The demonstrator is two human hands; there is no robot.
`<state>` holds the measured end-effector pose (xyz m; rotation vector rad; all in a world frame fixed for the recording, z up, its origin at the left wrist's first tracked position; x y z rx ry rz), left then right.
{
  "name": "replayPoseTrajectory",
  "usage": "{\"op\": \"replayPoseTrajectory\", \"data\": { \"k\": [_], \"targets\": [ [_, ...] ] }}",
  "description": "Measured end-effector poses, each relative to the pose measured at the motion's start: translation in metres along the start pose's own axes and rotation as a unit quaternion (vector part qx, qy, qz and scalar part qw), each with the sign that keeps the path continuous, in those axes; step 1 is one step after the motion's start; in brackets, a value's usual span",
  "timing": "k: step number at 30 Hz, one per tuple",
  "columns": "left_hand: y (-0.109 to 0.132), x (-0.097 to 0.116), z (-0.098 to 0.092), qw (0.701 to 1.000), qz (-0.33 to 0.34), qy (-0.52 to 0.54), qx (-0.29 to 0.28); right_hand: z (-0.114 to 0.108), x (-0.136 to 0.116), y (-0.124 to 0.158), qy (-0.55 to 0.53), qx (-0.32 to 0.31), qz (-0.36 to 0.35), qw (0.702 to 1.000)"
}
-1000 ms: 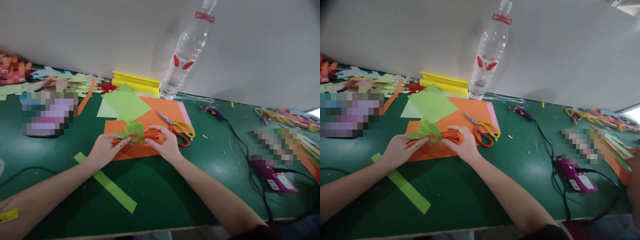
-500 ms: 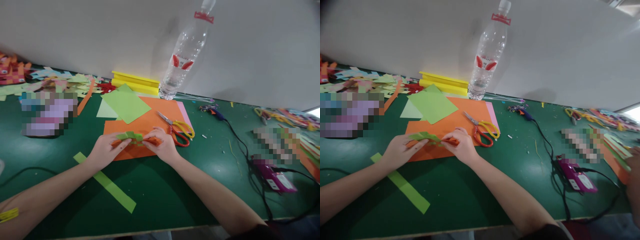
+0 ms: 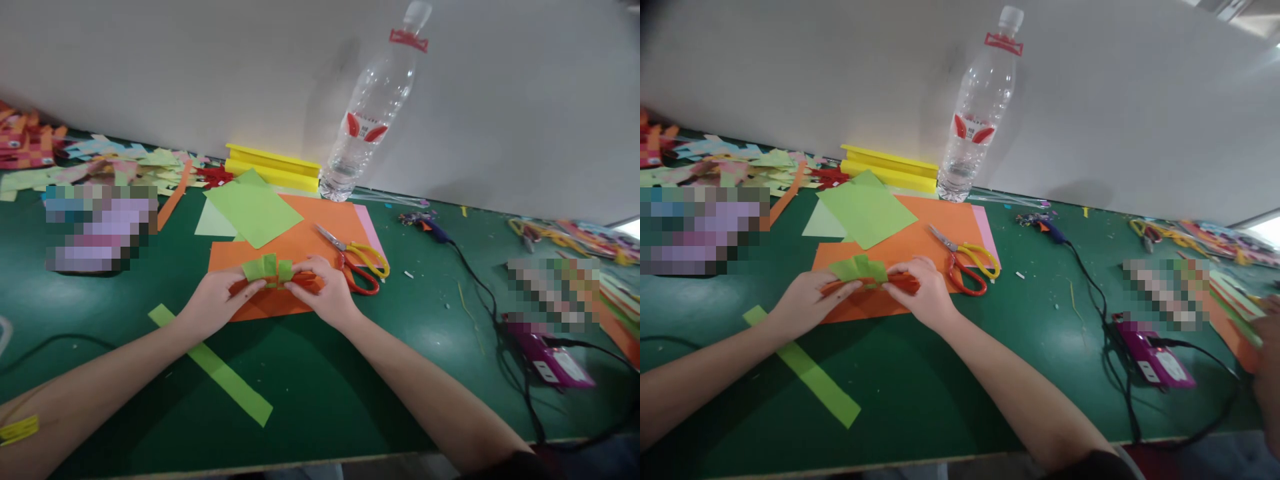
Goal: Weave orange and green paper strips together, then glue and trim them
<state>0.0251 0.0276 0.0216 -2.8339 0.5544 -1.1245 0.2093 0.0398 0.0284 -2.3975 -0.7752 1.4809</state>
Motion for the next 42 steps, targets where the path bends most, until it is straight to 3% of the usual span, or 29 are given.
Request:
{"op": "replayPoseTrajectory", "data": {
  "k": [8,15,19,24,34,42],
  "targets": [
    [0.0,-0.003,0.007,0.998,-0.007,0.049,-0.027,0.004,0.009,0.002,-0.008,-0.032,0.03,0.999],
    [-0.002,-0.005,0.009,0.99,-0.06,0.113,-0.054,0.004,0.013,0.001,-0.075,-0.018,0.121,0.99],
    [-0.004,-0.007,0.005,0.985,-0.09,0.14,-0.037,0.009,0.01,0.0,-0.178,-0.071,0.141,0.971],
    [-0.005,-0.011,0.003,0.989,-0.078,0.12,-0.024,0.015,0.008,0.002,-0.29,-0.142,0.169,0.931],
    [-0.003,-0.01,0.01,0.986,-0.061,0.141,-0.059,0.011,0.019,0.002,-0.237,-0.076,0.212,0.945],
    [0.0,-0.006,0.017,0.982,-0.035,0.154,-0.104,0.004,0.009,-0.001,-0.234,-0.073,0.172,0.954]
  ]
}}
Point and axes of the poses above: each hand's wrist, its own y-axis away from the middle knuckle, its own z-axis out of the palm, x = y × z, the point moved 5 cm from there along -y, towards the middle knuckle, and after that the axes turned 4 degrees about -y, right-handed, at the moved point
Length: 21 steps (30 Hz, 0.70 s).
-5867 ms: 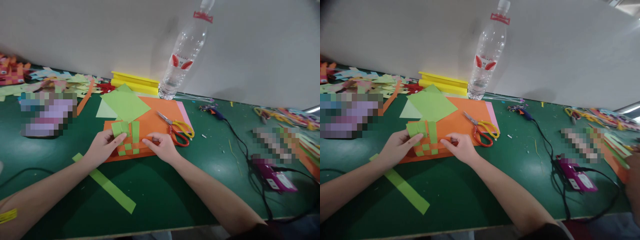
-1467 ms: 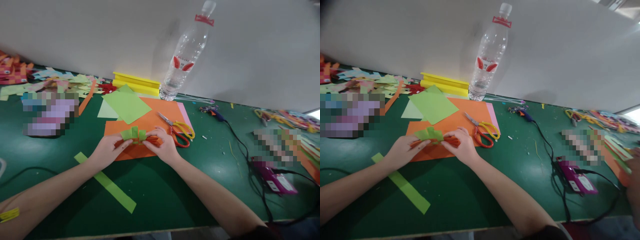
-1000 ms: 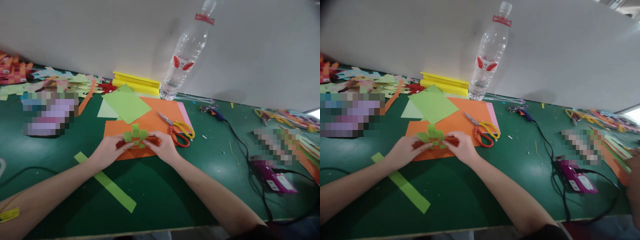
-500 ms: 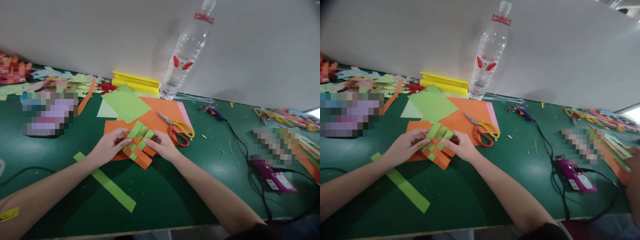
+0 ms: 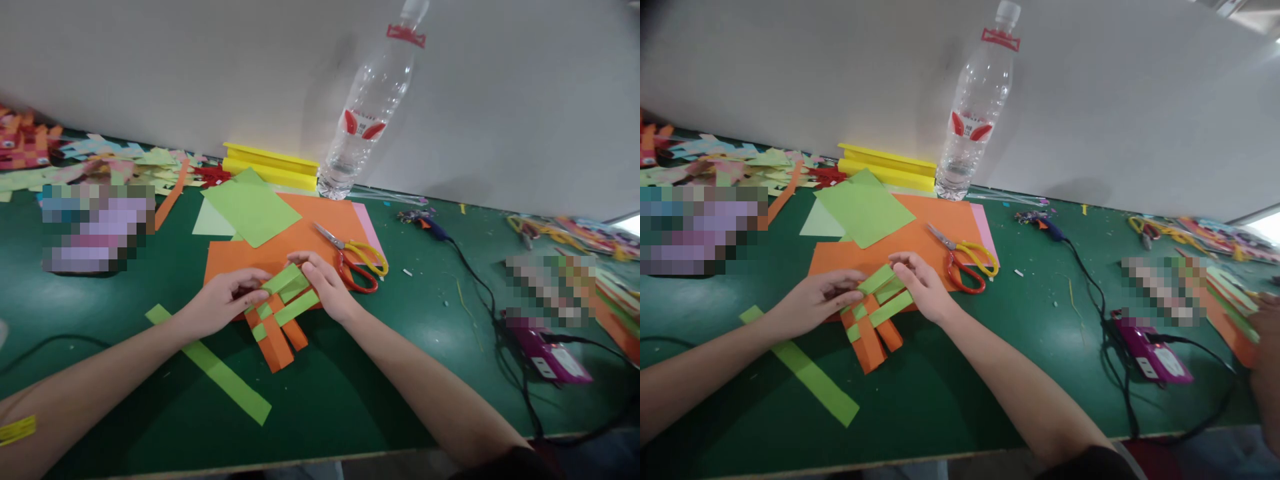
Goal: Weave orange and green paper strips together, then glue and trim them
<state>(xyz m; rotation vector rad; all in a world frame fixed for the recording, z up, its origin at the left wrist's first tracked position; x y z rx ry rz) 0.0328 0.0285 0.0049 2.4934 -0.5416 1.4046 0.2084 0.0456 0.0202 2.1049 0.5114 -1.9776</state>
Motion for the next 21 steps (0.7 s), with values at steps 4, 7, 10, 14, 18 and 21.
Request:
{"op": "replayPoseTrajectory", "data": {
  "k": [4,7,10,14,18,21],
  "targets": [
    [0.001,0.004,0.002,1.0,0.017,-0.022,-0.016,0.005,0.004,0.0,0.011,-0.054,0.025,0.998],
    [0.002,0.007,0.002,0.998,0.025,-0.05,-0.02,0.007,0.011,-0.001,0.028,-0.058,0.046,0.997],
    [0.002,0.009,0.003,0.997,0.029,-0.066,-0.026,0.005,0.014,-0.002,0.027,-0.042,0.045,0.998],
    [0.002,0.008,0.003,0.997,0.027,-0.061,-0.027,0.003,0.017,-0.004,-0.005,-0.044,0.061,0.997],
    [0.003,0.007,0.004,0.998,0.032,-0.037,-0.027,0.0,0.018,-0.005,-0.006,-0.034,0.066,0.997],
    [0.002,0.006,0.004,0.999,0.032,-0.032,-0.025,-0.001,0.017,-0.005,0.007,-0.036,0.061,0.998]
  ]
}}
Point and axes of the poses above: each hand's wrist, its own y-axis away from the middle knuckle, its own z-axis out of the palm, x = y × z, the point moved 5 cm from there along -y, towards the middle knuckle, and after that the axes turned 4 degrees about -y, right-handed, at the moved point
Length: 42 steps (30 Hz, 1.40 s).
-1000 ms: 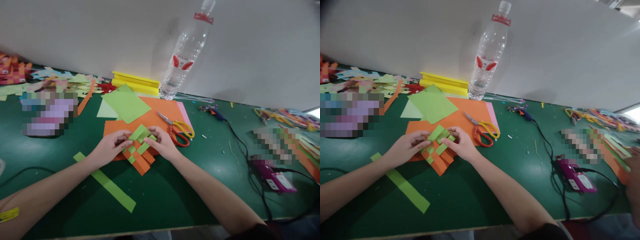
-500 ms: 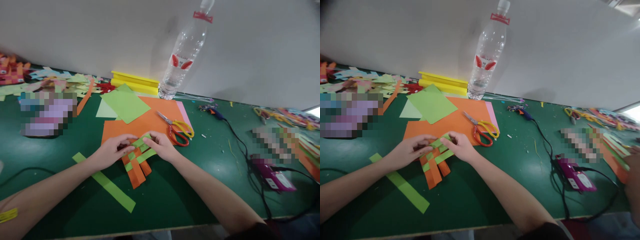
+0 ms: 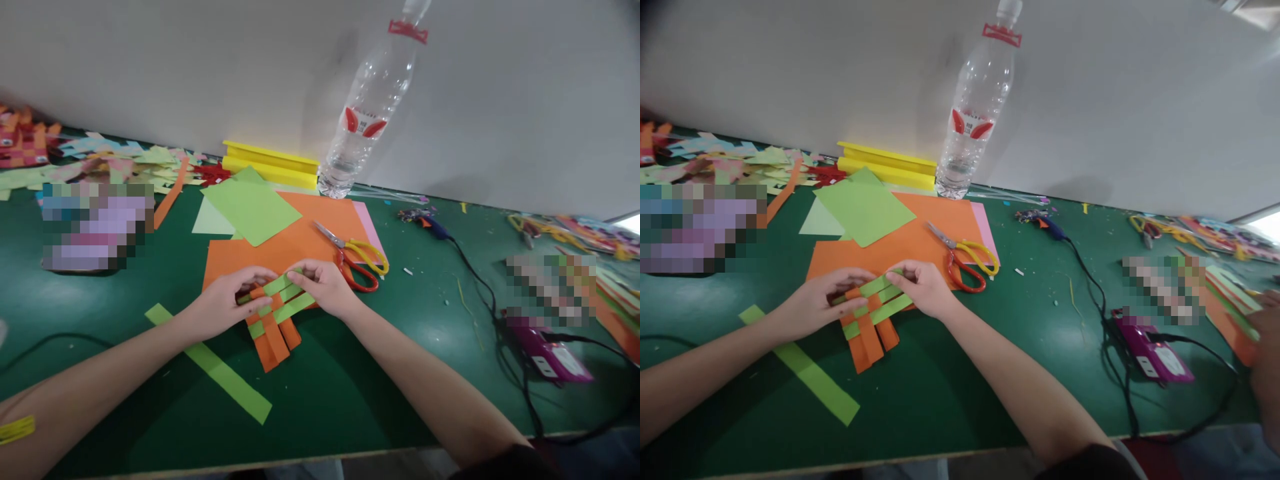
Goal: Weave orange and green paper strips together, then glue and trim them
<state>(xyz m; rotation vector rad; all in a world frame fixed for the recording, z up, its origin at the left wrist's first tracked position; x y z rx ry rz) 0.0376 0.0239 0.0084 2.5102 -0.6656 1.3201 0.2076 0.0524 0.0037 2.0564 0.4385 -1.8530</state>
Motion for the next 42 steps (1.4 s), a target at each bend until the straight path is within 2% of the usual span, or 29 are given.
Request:
{"op": "replayPoseTrajectory", "data": {
  "k": [14,23,34,42],
  "targets": [
    [0.0,-0.001,-0.005,0.999,-0.031,0.009,0.018,-0.001,-0.001,0.0,-0.02,0.021,0.008,1.0],
    [0.0,-0.002,-0.012,0.998,-0.04,-0.002,0.052,-0.002,-0.001,0.0,-0.055,0.042,0.012,0.997],
    [0.0,-0.001,-0.013,0.997,-0.044,-0.029,0.05,-0.003,-0.001,0.001,-0.068,0.055,0.025,0.996],
    [0.0,-0.002,-0.013,0.997,-0.05,-0.003,0.054,-0.004,0.002,0.0,-0.073,0.065,0.021,0.995]
  ]
}}
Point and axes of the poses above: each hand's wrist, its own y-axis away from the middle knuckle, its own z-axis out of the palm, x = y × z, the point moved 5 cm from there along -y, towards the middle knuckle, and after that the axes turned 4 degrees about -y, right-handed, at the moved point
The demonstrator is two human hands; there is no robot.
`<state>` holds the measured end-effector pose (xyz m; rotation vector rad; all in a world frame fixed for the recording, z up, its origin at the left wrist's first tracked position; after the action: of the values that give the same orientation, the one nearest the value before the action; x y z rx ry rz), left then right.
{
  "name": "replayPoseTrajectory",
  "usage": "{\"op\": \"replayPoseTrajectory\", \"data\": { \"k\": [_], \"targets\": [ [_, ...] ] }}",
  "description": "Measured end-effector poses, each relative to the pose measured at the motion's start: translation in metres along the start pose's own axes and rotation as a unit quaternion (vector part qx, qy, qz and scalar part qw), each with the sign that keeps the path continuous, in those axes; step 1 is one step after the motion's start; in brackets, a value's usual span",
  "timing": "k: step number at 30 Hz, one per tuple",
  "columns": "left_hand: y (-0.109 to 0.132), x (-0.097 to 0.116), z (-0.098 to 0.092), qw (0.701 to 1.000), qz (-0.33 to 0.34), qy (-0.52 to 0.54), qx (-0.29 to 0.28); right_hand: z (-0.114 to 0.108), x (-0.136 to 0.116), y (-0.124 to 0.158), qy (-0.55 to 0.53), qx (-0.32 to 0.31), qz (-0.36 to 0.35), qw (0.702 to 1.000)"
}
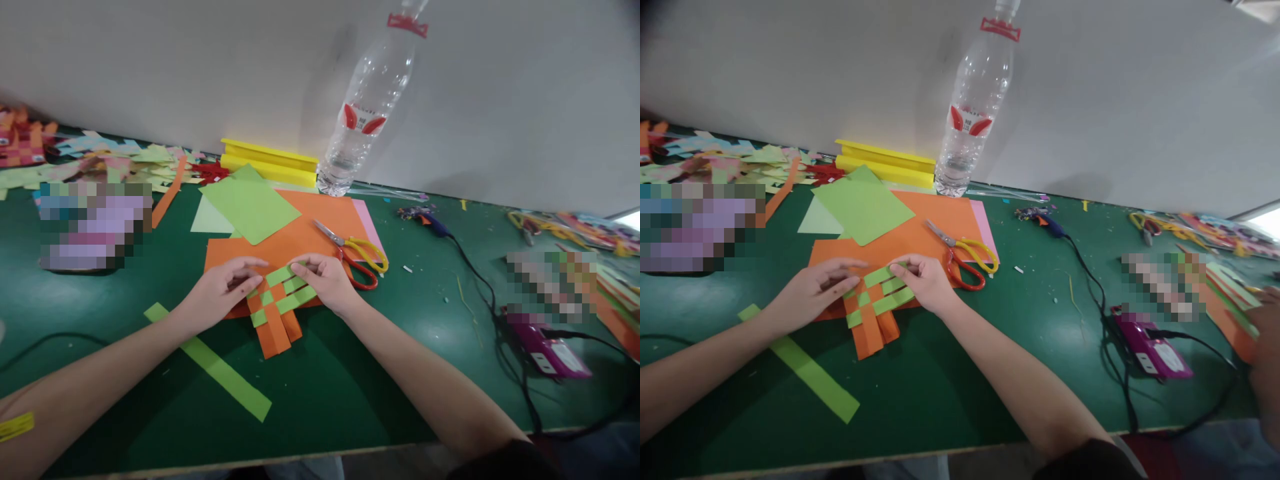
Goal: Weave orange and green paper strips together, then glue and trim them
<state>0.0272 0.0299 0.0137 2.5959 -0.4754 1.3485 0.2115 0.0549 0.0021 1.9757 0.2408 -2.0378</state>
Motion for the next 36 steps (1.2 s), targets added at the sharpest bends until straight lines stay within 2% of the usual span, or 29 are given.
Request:
{"op": "replayPoseTrajectory", "data": {
  "k": [7,14,21,26,32,36],
  "targets": [
    [0.0,0.0,0.001,1.0,-0.006,-0.02,-0.002,-0.001,0.002,-0.001,-0.009,0.001,0.008,1.0],
    [0.0,-0.001,0.002,1.0,-0.003,0.029,0.001,-0.001,0.002,-0.001,-0.015,0.007,0.006,1.0],
    [0.0,0.0,-0.003,0.999,-0.012,0.01,0.052,-0.006,0.004,-0.003,-0.026,0.04,-0.007,0.999],
    [-0.001,0.0,-0.007,0.997,-0.002,-0.004,0.073,-0.005,-0.001,-0.001,0.038,0.037,-0.026,0.998],
    [-0.001,0.001,-0.008,0.996,0.017,-0.02,0.08,0.001,-0.003,0.003,0.063,-0.02,-0.021,0.998],
    [-0.001,0.001,-0.008,0.995,0.029,-0.034,0.086,0.001,-0.005,0.003,0.073,-0.02,-0.034,0.997]
  ]
}}
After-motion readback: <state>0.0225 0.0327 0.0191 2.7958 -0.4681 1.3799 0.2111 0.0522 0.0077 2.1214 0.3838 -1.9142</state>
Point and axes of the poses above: each hand's wrist, its own y-axis away from the middle knuckle, its own z-axis out of the palm, x = y × z, the point moved 5 cm from there along -y, towards the middle knuckle, and after that the axes turned 4 degrees about -y, right-handed, at the moved point
